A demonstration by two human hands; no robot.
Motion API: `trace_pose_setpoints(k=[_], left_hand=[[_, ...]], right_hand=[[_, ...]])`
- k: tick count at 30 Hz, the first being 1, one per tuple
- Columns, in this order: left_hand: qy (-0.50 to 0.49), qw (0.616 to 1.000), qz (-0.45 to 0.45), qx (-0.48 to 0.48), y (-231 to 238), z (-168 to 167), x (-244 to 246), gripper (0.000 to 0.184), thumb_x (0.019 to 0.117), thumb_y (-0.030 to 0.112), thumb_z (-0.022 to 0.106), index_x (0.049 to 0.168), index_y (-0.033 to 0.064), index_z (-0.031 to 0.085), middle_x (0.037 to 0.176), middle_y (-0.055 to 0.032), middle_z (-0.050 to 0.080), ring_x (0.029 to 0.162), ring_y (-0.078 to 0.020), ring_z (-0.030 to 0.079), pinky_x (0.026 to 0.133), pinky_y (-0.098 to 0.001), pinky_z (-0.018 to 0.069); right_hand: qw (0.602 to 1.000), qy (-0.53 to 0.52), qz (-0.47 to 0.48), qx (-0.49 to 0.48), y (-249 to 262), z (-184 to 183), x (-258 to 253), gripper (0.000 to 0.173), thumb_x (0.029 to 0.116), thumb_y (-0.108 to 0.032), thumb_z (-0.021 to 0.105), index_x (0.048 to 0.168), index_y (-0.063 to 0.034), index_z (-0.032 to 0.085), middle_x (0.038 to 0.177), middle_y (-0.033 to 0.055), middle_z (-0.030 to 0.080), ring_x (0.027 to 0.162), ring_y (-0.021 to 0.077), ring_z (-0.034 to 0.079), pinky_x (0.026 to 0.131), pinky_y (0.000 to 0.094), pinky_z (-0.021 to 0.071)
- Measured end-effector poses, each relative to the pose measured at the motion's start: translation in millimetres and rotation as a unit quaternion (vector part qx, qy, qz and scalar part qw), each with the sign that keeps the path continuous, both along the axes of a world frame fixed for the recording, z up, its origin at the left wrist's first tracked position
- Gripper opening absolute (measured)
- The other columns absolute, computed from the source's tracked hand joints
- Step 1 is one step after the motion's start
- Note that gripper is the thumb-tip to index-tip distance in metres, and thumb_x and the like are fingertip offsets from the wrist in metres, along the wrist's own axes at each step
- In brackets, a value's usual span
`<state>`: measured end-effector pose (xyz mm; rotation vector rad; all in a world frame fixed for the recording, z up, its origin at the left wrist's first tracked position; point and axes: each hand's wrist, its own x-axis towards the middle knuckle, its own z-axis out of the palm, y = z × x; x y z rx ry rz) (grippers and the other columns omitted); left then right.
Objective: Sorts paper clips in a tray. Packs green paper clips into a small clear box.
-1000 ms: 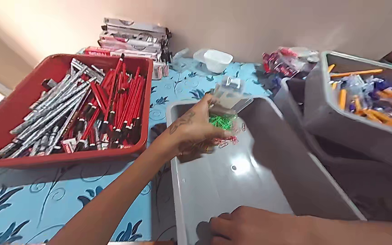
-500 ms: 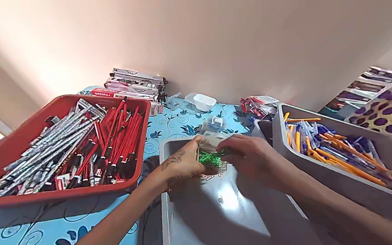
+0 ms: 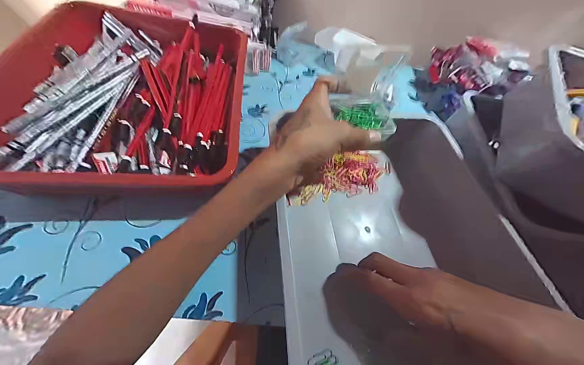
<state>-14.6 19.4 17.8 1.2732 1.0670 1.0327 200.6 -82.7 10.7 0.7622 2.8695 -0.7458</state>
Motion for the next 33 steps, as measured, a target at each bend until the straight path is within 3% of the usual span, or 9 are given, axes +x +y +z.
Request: trace_pose_setpoints(k=[4,5,8,11,16,19,21,27,33], left_hand=[[0.013,1.0,-0.01,0.016,0.4,-2.1,-0.4,0.07,0.0856,-0.002,0.076,0.144,0.0112,0.039,0.117,-0.0106,0.065,0.092,-0.0114,0.071,0.08,-0.0248,0.0598],[0.021,1.0,-0.013,0.011,-3.7,-0.4,0.5,0.068,0.0869,-0.001,0.075,0.143,0.0108,0.039,0.117,-0.009,0.064,0.092,-0.0089,0.069,0.08,-0.0225,0.0572],[-0.008,0.999,-0.024,0.022,8.0,-6.2,-1.1,0.07,0.0849,-0.002,0.078,0.143,0.0096,0.041,0.121,-0.0119,0.063,0.093,-0.0127,0.072,0.08,-0.0248,0.0618],[-0.01,0.999,-0.026,0.018,9.3,-6.5,-1.0,0.068,0.0842,-0.003,0.078,0.142,0.0097,0.043,0.121,-0.0116,0.064,0.092,-0.0124,0.072,0.079,-0.0248,0.0615],[-0.014,0.999,-0.034,0.028,8.3,-5.4,-0.6,0.063,0.0856,-0.004,0.076,0.139,0.006,0.045,0.118,-0.0119,0.063,0.09,-0.0112,0.072,0.079,-0.0234,0.0614],[0.004,0.999,-0.041,0.021,7.5,-4.1,-1.1,0.064,0.0861,-0.002,0.077,0.141,0.0066,0.046,0.12,-0.0119,0.063,0.094,-0.01,0.07,0.081,-0.0223,0.0597],[-0.003,0.999,-0.043,0.024,7.7,-4.2,-0.8,0.06,0.0858,-0.004,0.076,0.138,0.0043,0.048,0.119,-0.0123,0.063,0.093,-0.0099,0.071,0.081,-0.0222,0.0604],[0.01,0.999,-0.042,0.028,7.7,-5.0,-0.3,0.066,0.0847,-0.002,0.078,0.141,0.0069,0.045,0.124,-0.012,0.061,0.095,-0.0103,0.07,0.08,-0.0225,0.0603],[0.015,0.998,-0.053,0.035,7.5,-6.3,-1.6,0.074,0.0837,-0.003,0.078,0.145,0.0084,0.039,0.127,-0.0118,0.061,0.099,-0.011,0.07,0.083,-0.0237,0.0601]], right_hand=[[0.994,0.105,-0.019,-0.02,-15.1,-26.7,-9.5,0.039,0.0923,-0.017,0.069,0.127,-0.0002,0.062,0.103,0.0139,0.063,0.081,0.0167,0.066,0.07,0.0209,0.0553],[0.992,0.117,-0.015,-0.035,-17.7,-28.0,-11.5,0.037,0.0937,-0.016,0.067,0.127,-0.0002,0.062,0.106,0.0145,0.064,0.085,0.0167,0.067,0.073,0.0204,0.0554],[0.987,0.13,0.024,-0.088,-20.5,-29.6,-17.9,0.043,0.0932,-0.014,0.068,0.133,0.0006,0.059,0.116,0.0181,0.06,0.097,0.0194,0.065,0.081,0.0205,0.0545],[0.988,0.131,0.05,-0.06,-20.1,-34.3,-30.3,0.042,0.0916,-0.018,0.07,0.129,-0.0026,0.061,0.114,0.0172,0.06,0.097,0.0216,0.064,0.076,0.0226,0.0547],[0.983,0.175,0.057,-0.001,-23.0,-46.2,-46.1,0.014,0.0993,-0.015,0.058,0.105,-0.0053,0.066,0.103,0.0146,0.064,0.09,0.0208,0.066,0.068,0.0232,0.0541],[0.984,0.166,0.064,-0.011,-21.9,-45.5,-43.9,0.024,0.1021,-0.027,0.058,0.109,-0.005,0.065,0.107,0.0142,0.063,0.094,0.0202,0.064,0.072,0.0217,0.0529],[0.984,0.162,0.068,0.004,-21.7,-45.0,-44.2,0.029,0.1,-0.032,0.06,0.109,-0.0049,0.064,0.105,0.0144,0.062,0.092,0.0212,0.064,0.069,0.0231,0.0522],[0.979,0.173,0.092,0.06,-22.2,-46.1,-44.9,0.016,0.1022,-0.011,0.052,0.1,-0.0104,0.067,0.103,0.0117,0.064,0.085,0.0218,0.063,0.061,0.0259,0.0513],[0.984,0.136,0.11,0.036,-18.6,-39.7,-44.7,0.011,0.0932,-0.006,0.057,0.096,-0.0085,0.068,0.095,0.0137,0.063,0.077,0.0227,0.066,0.054,0.0281,0.0524]])
